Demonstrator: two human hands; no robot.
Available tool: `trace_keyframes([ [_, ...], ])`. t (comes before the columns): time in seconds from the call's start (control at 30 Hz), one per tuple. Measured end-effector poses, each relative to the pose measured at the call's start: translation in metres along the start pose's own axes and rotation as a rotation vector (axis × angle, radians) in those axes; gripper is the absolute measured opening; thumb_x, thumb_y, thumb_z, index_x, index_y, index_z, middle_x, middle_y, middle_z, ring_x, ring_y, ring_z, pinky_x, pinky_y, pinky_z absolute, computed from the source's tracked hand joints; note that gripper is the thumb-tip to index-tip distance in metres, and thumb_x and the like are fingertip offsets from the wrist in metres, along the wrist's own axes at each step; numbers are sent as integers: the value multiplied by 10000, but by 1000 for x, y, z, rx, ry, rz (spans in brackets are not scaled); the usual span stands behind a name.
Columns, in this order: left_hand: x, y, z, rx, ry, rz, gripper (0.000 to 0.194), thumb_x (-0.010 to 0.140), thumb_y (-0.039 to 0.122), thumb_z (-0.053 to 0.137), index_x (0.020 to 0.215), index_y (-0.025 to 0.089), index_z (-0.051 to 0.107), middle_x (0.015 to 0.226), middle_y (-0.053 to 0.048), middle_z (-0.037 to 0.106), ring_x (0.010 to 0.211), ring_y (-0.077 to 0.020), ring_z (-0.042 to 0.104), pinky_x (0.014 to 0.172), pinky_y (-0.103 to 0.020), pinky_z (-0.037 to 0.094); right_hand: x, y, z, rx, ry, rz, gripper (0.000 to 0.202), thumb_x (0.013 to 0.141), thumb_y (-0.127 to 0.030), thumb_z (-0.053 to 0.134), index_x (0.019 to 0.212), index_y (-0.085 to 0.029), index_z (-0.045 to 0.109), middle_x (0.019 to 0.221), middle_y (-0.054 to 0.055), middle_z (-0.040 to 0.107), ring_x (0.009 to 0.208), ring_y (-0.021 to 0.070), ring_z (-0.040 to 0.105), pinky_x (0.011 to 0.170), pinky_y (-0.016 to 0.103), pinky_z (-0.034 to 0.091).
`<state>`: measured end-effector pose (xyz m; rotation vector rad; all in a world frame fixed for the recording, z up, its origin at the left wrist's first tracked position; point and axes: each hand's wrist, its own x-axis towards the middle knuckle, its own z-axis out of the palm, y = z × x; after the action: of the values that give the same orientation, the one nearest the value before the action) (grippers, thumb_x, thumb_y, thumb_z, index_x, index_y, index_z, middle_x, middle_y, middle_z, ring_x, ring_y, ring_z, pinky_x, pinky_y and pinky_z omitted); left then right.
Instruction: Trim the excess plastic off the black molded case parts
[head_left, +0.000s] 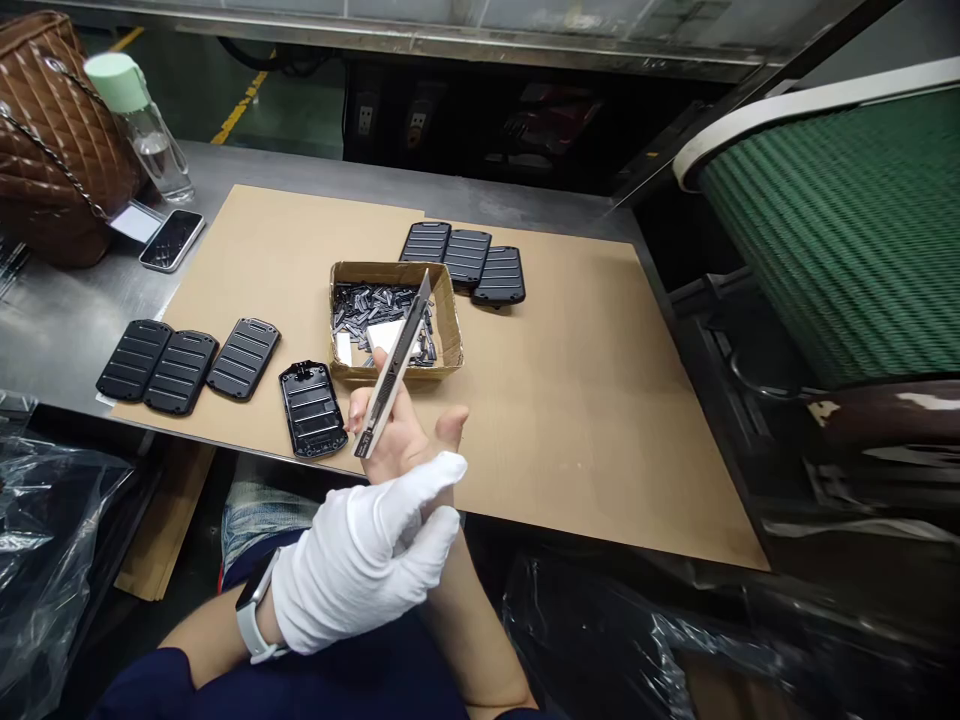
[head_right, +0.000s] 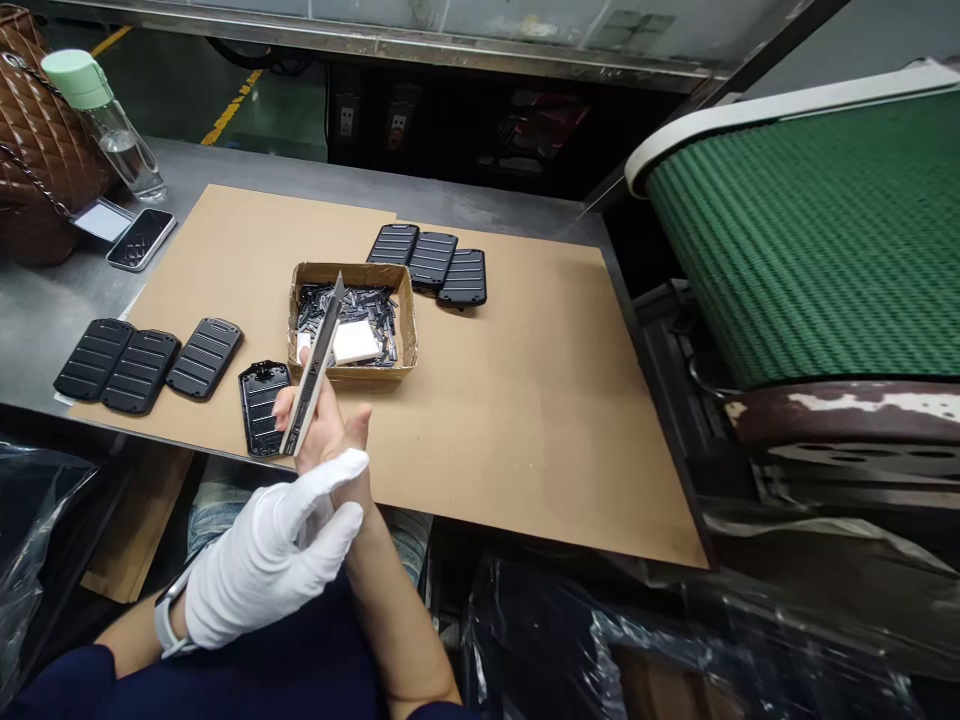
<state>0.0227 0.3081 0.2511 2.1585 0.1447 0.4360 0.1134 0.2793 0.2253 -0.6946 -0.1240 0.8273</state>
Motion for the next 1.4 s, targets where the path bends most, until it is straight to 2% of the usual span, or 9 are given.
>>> trace_keyframes([
  [0.33, 0, 1, 0, 1, 7, 15, 387, 906, 238, 499, 1291, 202, 476, 603, 49, 609, 467, -85, 537, 544, -213, 499, -2, -1, 1, -2, 6, 23, 835, 606, -852, 516, 1173, -254, 652, 755, 11, 539, 649, 163, 406, 645, 267, 379],
  [0.57, 1, 0, 2, -44, -24, 5, 436, 917, 240, 470, 1349, 189, 436, 612, 47, 610, 471, -78, 528, 554, -203, 497, -4, -3, 4, -9, 17, 27, 830, 674, -830, 466, 1251, -249, 600, 756, 8, 532, 646, 160, 412, 647, 276, 393],
  [0.77, -1, -1, 5, -16, -30, -29, 462, 925, 277, 455, 1377, 194, 416, 589, 50, 589, 461, -90, 518, 544, -221, 485, -4, -4, 6, -24, 45, -1, 766, 725, -775, 477, 1271, -248, 577, 759, 7, 531, 646, 151, 420, 656, 277, 392],
  [0.87, -1, -5, 6, -42, -74, -110, 534, 921, 323, 460, 1427, 189, 352, 606, 48, 591, 488, -98, 537, 571, -237, 496, -5, -3, 4, -93, 76, -70, 728, 742, -782, 449, 1233, -263, 591, 778, 2, 538, 669, 147, 431, 681, 270, 402],
  [0.97, 1, -24, 1, -168, -40, -300, 536, 911, 386, 475, 1402, 187, 394, 688, 27, 615, 549, -99, 562, 608, -239, 508, -6, -2, -2, -170, 115, -147, 695, 742, -785, 451, 1199, -279, 582, 786, -7, 549, 663, 151, 431, 671, 278, 415],
  [1.07, 5, -65, -13, -204, 224, -483, 380, 925, 430, 428, 1149, 179, 605, 781, -14, 634, 678, -119, 599, 698, -255, 514, -2, 0, -15, -243, 149, -136, 530, 757, -673, 577, 1095, -265, 601, 702, -27, 542, 619, 142, 424, 624, 268, 403],
  [1.17, 9, -112, -31, -56, 380, -621, 398, 907, 457, 444, 1149, 169, 576, 892, -40, 636, 807, -153, 616, 793, -298, 505, 2, 3, -26, -269, 182, -83, 380, 801, -556, 608, 994, -229, 620, 647, -34, 530, 607, 131, 435, 621, 259, 402],
  [1.27, 15, -142, -40, 207, 319, -702, 547, 861, 448, 518, 1321, 158, 454, 971, -59, 617, 892, -188, 611, 860, -349, 489, 2, 4, -29, -156, 105, 52, 554, 810, -699, 456, 1012, -214, 631, 650, -17, 528, 591, 144, 451, 597, 286, 423],
  [1.4, 26, -149, -37, 426, 215, -691, 636, 855, 403, 516, 1419, 165, 345, 1137, -105, 581, 1022, -241, 604, 870, -369, 493, -4, 0, -26, -18, -35, 175, 784, 733, -841, 335, 1055, -213, 675, 611, -15, 507, 521, 141, 409, 555, 300, 422],
])
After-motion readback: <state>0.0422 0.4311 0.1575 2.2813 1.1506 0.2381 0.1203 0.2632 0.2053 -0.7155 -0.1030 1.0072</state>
